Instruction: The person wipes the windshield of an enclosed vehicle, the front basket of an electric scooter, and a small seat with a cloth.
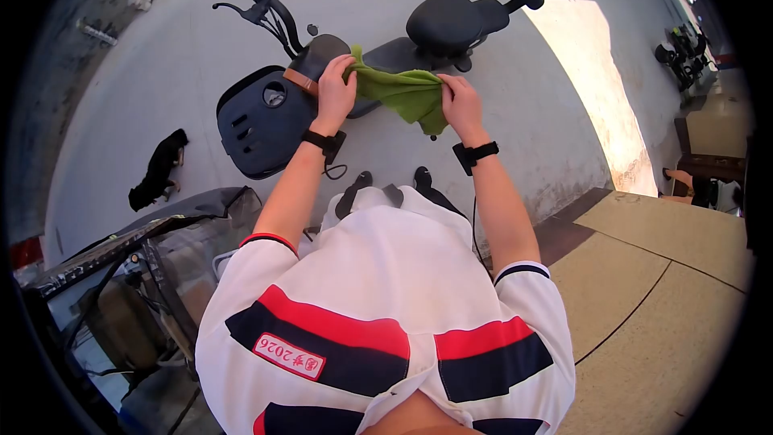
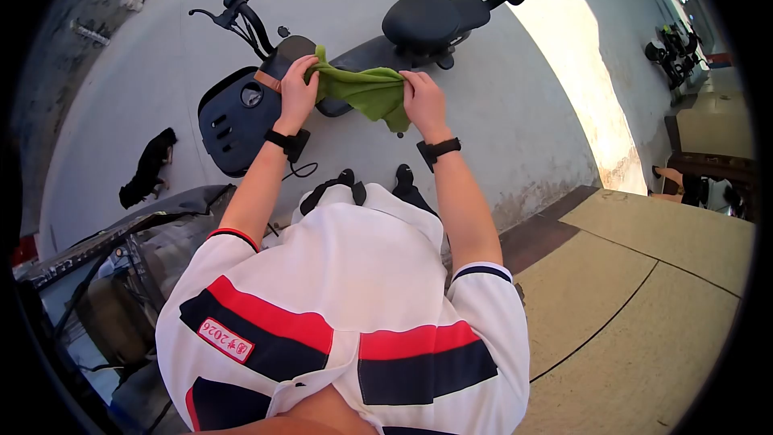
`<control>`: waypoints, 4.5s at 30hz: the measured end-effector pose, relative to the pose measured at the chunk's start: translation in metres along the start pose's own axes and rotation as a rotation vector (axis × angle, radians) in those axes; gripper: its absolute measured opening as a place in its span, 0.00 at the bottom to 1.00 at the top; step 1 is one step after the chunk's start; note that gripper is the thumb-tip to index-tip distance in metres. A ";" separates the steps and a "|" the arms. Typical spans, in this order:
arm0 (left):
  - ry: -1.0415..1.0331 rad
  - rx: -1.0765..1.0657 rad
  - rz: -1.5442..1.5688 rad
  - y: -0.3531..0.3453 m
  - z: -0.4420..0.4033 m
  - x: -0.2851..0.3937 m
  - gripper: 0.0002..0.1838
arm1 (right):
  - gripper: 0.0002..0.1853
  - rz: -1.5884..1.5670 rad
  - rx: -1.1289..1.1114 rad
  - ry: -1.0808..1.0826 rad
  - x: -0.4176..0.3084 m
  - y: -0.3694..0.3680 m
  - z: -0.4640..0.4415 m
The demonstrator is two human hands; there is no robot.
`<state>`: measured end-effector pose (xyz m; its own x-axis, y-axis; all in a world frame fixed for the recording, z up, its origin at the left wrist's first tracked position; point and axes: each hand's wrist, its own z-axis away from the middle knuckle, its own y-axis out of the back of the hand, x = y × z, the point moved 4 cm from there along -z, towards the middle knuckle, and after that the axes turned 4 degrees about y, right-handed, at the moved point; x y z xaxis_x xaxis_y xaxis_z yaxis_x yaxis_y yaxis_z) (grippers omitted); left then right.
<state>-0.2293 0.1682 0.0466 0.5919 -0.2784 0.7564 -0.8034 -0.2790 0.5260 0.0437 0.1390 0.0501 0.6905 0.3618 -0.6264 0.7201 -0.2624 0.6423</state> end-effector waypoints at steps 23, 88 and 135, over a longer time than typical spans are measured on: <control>0.099 -0.236 -0.261 -0.043 0.028 -0.004 0.29 | 0.16 -0.183 0.083 0.093 0.001 -0.023 -0.002; -0.033 -0.500 0.097 -0.008 0.012 -0.010 0.11 | 0.09 -0.147 -0.254 0.114 -0.011 -0.036 0.044; 0.097 -0.163 0.047 -0.046 0.068 0.034 0.11 | 0.07 -0.238 -0.049 -0.004 0.029 0.021 0.002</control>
<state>-0.1682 0.1089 0.0215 0.5505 -0.1955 0.8116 -0.8347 -0.1126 0.5390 0.0790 0.1421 0.0445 0.5019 0.4051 -0.7642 0.8586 -0.1263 0.4969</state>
